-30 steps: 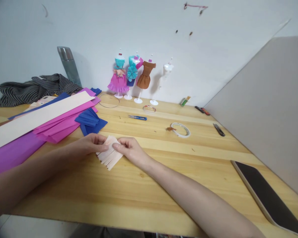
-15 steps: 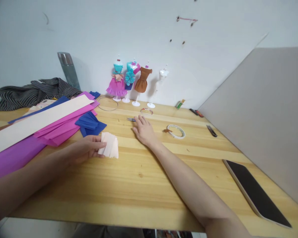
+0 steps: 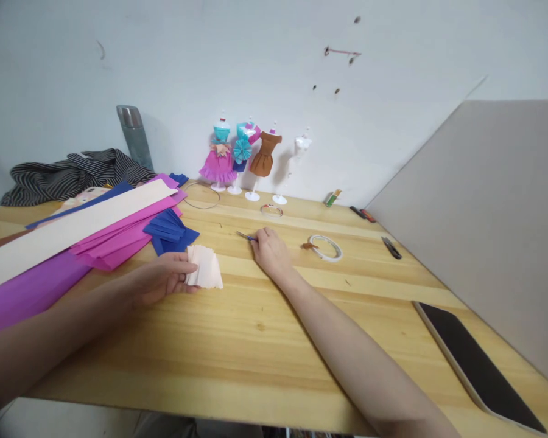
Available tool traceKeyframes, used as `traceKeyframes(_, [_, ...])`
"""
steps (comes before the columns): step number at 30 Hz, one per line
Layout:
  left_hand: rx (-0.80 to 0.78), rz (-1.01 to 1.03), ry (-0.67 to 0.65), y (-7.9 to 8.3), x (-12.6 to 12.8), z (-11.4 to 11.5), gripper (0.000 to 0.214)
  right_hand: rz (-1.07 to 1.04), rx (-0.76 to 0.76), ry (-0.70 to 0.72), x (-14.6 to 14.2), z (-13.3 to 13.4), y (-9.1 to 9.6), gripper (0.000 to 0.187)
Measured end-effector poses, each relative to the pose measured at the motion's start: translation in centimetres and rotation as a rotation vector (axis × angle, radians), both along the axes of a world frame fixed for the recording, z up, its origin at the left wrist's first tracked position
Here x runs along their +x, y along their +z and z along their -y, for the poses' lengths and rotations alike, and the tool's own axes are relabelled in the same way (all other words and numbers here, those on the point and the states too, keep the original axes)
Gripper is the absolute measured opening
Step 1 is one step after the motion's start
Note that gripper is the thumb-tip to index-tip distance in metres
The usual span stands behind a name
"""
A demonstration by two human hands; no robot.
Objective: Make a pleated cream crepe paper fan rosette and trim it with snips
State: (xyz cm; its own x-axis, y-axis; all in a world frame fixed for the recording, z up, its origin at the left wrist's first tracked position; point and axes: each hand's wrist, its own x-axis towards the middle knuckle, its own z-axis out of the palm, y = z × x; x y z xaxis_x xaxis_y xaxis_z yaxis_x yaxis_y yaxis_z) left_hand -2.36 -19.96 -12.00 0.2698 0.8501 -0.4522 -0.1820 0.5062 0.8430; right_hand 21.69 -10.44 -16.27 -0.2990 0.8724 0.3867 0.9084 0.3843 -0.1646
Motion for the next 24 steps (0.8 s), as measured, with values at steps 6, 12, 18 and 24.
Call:
traceKeyframes(6, [0.024,0.043,0.036,0.1,0.0,0.3,0.032,-0.134,-0.030,0.002,-0.5,1.4,0.1,0.014])
traceKeyframes(12, [0.036,0.025,0.037,-0.3,0.1,0.3,0.031,-0.558,-0.208,0.163,-2.2,4.3,0.3,0.014])
traceKeyframes(18, [0.028,0.041,0.080,-0.3,0.2,0.3,0.033,-1.111,-0.615,0.195,-3.7,6.6,1.2,0.033])
traceKeyframes(24, [0.101,0.231,0.115,-0.2,0.5,0.4,0.036,-1.443,-0.808,0.166,-4.2,7.8,1.8,0.037])
